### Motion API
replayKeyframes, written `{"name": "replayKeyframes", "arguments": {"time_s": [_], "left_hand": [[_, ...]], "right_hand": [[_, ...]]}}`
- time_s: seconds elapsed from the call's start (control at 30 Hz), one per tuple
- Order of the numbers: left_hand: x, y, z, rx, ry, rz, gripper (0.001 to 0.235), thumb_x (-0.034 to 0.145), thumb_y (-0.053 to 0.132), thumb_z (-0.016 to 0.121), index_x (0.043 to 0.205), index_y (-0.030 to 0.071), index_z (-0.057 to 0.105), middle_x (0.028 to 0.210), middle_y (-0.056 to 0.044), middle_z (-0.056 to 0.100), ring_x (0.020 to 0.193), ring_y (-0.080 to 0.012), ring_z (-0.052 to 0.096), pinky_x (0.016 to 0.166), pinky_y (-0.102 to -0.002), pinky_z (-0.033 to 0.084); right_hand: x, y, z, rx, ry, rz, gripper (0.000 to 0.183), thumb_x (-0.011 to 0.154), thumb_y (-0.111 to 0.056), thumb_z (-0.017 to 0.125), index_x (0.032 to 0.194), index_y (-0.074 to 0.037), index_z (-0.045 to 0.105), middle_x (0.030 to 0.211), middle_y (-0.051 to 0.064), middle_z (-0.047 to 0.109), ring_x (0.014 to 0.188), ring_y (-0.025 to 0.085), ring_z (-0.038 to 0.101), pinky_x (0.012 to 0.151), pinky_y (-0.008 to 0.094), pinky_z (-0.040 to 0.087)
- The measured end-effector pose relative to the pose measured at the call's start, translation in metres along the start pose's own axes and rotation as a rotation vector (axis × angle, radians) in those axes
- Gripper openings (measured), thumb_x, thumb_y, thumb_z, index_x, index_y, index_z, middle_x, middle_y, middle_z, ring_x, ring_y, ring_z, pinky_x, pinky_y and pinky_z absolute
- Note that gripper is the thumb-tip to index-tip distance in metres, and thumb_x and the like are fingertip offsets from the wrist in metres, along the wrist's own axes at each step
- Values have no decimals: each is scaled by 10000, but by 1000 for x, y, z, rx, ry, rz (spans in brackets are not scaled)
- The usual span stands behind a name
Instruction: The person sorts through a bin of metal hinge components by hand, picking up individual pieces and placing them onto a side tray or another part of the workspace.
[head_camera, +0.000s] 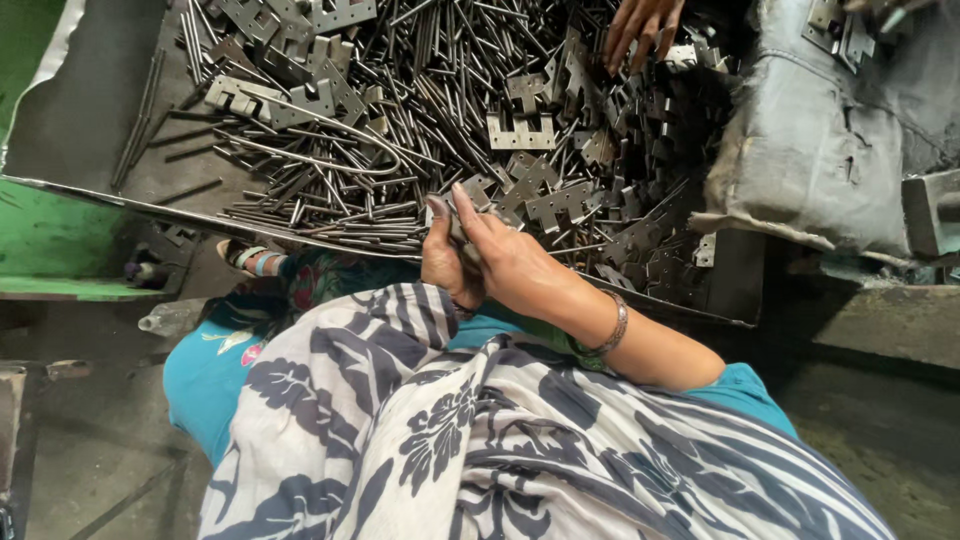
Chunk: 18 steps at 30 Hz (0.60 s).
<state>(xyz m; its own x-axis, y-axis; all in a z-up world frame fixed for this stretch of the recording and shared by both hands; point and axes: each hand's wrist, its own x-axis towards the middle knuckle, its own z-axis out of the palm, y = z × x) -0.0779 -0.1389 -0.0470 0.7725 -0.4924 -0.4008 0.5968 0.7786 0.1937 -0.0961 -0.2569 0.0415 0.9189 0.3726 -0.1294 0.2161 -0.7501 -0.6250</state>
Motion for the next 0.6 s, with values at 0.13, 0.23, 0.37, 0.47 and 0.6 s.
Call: {"name": "replayKeyframes", "arguments": {"time_s": [0.13, 0.23, 0.37, 0.47, 0.6], "left_hand": [[-4, 9, 13, 28, 33, -94, 800, 780, 780, 474, 1243, 145, 622, 1082, -98, 713, 1043, -278, 689, 946, -474, 560], [-1, 8, 15, -9, 13, -59, 781, 797, 769, 497, 1248, 138, 592, 1084, -102, 703, 1032, -278, 686, 932, -471, 566], [-1, 10, 15, -24, -1, -43, 762, 819, 754, 528, 1254, 128, 551, 1087, -107, 691, 1018, -278, 682, 912, -467, 574], [2, 12, 19, -16, -19, -46, 752, 837, 742, 551, 1259, 121, 520, 1089, -111, 681, 1007, -278, 679, 898, -463, 579], [9, 14, 20, 45, -68, -55, 745, 859, 727, 581, 1265, 111, 480, 1092, -116, 668, 992, -279, 674, 878, -459, 587]], "right_hand": [[-13, -2, -15, 49, 23, -49, 1008, 715, 110, 648, 1625, 36, 219, 1307, 304, 549, 1055, 495, 608, 886, 489, 515], [-14, 7, -31, 37, 265, -153, 779, 824, 137, 608, 1563, -22, 420, 1228, 224, 630, 1057, 399, 683, 909, 426, 571], [-11, 19, -45, -36, 448, -90, 608, 909, 88, 672, 1484, -43, 528, 1218, 192, 667, 1012, 335, 721, 864, 390, 602], [-6, 15, -28, -38, 442, -131, 631, 836, 109, 635, 1449, 0, 529, 1251, 229, 656, 1037, 355, 709, 872, 386, 608], [-13, 15, -6, -129, 273, -350, 573, 890, -59, 714, 1416, 64, 524, 1316, 308, 621, 1122, 435, 652, 910, 426, 562]]}}
